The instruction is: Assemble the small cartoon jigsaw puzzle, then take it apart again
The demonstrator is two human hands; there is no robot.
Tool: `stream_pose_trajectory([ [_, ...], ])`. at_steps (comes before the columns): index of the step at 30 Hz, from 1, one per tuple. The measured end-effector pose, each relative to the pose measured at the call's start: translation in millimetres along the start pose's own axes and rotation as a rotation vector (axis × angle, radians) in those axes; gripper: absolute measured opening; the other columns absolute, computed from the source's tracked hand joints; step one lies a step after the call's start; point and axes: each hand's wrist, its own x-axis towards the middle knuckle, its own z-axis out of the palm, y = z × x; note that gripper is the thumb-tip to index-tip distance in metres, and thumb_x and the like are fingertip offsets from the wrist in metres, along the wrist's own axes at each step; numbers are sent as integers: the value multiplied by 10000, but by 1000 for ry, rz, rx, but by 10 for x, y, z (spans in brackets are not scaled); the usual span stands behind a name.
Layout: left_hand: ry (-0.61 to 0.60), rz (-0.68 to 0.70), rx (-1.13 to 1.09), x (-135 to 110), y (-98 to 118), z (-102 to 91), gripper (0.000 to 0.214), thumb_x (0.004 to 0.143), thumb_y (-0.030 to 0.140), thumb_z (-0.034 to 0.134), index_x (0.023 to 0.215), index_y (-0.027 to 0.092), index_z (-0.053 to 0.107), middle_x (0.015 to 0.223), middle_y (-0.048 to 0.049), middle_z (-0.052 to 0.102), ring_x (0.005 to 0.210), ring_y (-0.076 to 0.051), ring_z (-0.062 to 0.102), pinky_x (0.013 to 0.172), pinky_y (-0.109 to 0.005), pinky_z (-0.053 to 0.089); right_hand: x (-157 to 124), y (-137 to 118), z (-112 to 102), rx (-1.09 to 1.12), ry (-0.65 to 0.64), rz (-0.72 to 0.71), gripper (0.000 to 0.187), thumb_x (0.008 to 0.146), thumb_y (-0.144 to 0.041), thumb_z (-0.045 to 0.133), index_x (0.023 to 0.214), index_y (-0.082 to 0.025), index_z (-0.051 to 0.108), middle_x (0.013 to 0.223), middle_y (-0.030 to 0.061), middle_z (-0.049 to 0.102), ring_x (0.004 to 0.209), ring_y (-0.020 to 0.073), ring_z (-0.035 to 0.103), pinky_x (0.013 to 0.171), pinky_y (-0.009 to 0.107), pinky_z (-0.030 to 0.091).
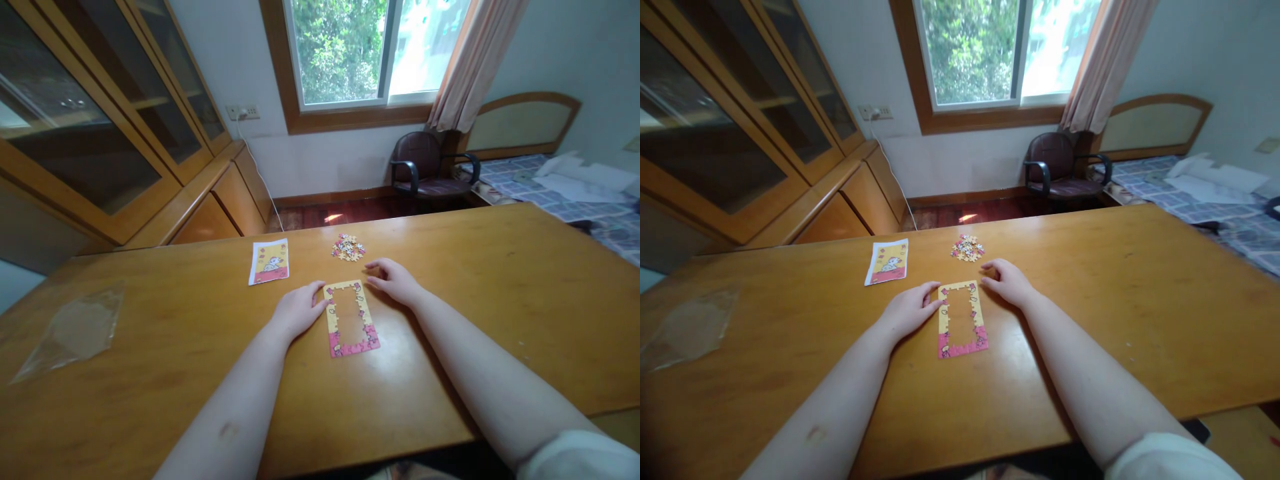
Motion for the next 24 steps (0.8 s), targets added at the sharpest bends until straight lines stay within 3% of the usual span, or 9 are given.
stream_pose_trajectory([
  [5,171,3,-181,129,-98,127,301,841,417,479,1049,237,601,722,6,598,670,-166,557,587,-258,356,104,27,61,-150,166,95,241,804,-319,563,983,-172,628,934,67,628,863,194,572,798,312,439],
  [10,318,-11,-482,279,-206,192,194,797,384,499,803,198,554,634,40,504,592,-126,480,594,-232,381,248,58,112,-221,180,123,257,801,-268,543,1025,-172,624,1013,86,635,944,204,566,861,314,420],
  [14,281,3,-498,418,-204,162,168,741,357,554,733,190,554,628,39,525,579,-118,465,594,-235,372,448,136,84,-38,174,218,248,767,-242,558,981,-164,656,884,49,642,811,175,569,768,286,437],
  [17,336,-12,-598,567,-202,121,181,730,365,558,728,184,541,622,35,519,606,-125,487,608,-236,381,562,177,50,25,196,244,329,818,-247,468,1086,-137,624,886,42,636,729,144,568,693,259,447],
  [20,388,-31,-647,692,-225,105,197,755,380,526,756,183,537,647,26,530,637,-131,511,606,-232,388,580,168,39,31,206,219,302,813,-240,483,1041,-145,658,878,38,623,742,143,564,708,255,441],
  [24,312,-25,-509,719,-217,121,204,784,380,518,813,186,574,647,32,539,612,-131,514,603,-240,389,529,104,61,-91,133,133,272,827,-246,508,1004,-227,712,907,43,607,786,159,566,732,265,430],
])
